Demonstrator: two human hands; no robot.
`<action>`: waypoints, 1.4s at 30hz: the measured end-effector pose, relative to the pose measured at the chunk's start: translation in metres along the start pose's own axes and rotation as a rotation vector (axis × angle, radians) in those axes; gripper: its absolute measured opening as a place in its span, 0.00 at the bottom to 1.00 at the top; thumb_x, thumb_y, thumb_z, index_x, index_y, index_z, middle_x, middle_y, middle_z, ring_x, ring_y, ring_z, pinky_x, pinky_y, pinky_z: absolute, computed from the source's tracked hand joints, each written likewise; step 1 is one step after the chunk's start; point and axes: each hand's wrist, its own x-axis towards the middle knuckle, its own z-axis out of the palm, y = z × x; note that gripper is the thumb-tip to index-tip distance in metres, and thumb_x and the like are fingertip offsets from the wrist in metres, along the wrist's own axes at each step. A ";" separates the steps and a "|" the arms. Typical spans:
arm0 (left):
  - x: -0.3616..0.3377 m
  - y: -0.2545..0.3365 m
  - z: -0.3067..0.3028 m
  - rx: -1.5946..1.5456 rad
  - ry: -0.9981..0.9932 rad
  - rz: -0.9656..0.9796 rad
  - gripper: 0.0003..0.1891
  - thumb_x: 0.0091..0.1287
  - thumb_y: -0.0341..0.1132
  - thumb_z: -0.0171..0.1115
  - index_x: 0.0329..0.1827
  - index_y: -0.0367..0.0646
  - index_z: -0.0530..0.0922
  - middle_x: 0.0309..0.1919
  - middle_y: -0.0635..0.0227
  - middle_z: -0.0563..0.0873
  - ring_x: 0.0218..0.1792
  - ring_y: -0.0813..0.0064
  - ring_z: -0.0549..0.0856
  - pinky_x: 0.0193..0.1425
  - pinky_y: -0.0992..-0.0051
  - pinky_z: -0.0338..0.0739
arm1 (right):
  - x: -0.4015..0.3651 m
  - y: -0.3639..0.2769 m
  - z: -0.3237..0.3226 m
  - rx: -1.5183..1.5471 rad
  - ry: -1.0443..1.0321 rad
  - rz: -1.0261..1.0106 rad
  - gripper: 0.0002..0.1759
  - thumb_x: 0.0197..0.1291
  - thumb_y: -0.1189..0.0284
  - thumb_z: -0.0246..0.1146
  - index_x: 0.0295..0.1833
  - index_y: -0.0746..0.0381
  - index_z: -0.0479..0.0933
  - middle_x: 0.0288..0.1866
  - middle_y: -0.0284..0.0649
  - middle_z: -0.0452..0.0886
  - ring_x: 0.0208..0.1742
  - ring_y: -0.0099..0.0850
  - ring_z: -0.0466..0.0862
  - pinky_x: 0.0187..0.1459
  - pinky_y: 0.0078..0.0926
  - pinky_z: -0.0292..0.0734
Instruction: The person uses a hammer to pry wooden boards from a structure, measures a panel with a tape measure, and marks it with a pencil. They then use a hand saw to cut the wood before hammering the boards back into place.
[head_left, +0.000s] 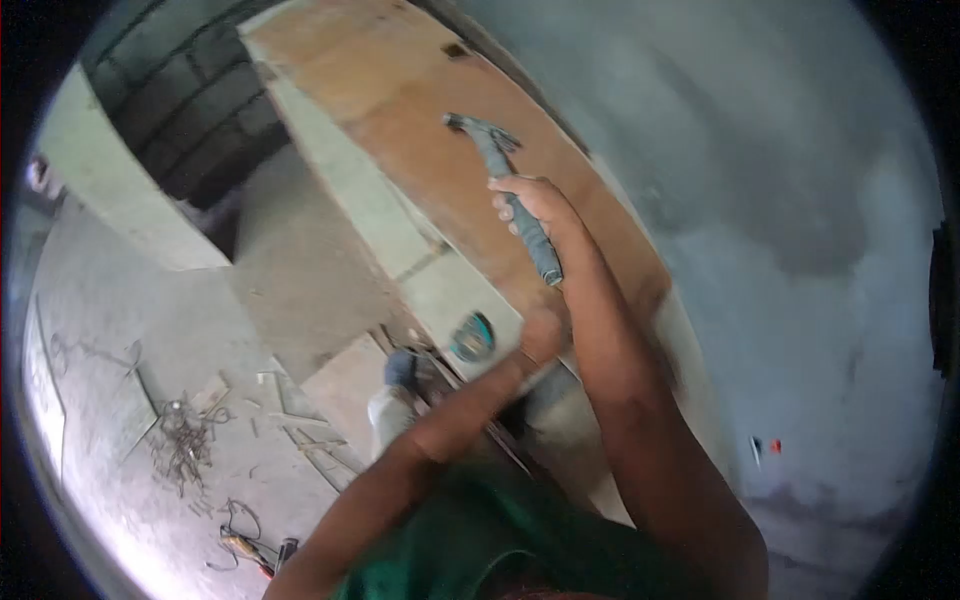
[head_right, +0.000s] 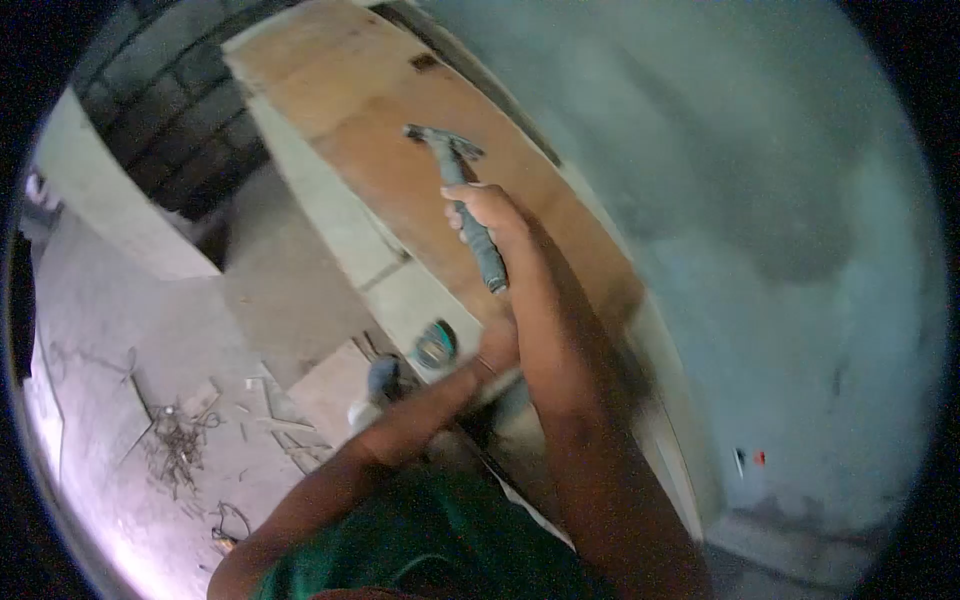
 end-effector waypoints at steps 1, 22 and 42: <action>-0.001 0.003 0.005 0.072 0.145 -0.010 0.16 0.60 0.39 0.64 0.49 0.41 0.81 0.38 0.53 0.85 0.41 0.52 0.84 0.49 0.56 0.76 | -0.031 0.006 -0.012 -0.177 0.035 -0.061 0.12 0.59 0.68 0.65 0.43 0.63 0.75 0.29 0.35 0.80 0.26 0.28 0.81 0.28 0.27 0.77; 0.008 0.007 0.011 0.154 0.468 0.195 0.20 0.59 0.33 0.62 0.55 0.39 0.77 0.41 0.48 0.84 0.45 0.47 0.83 0.51 0.55 0.77 | -0.288 0.178 -0.094 -0.729 0.583 -0.323 0.29 0.72 0.60 0.53 0.73 0.63 0.64 0.29 0.40 0.78 0.29 0.28 0.77 0.37 0.29 0.75; -0.030 0.041 0.008 0.312 1.085 -0.097 0.23 0.55 0.31 0.72 0.51 0.32 0.75 0.40 0.53 0.82 0.44 0.58 0.83 0.50 0.65 0.78 | -0.300 0.143 -0.136 -0.560 0.331 -0.243 0.26 0.74 0.59 0.51 0.71 0.60 0.66 0.24 0.31 0.72 0.17 0.19 0.68 0.17 0.22 0.65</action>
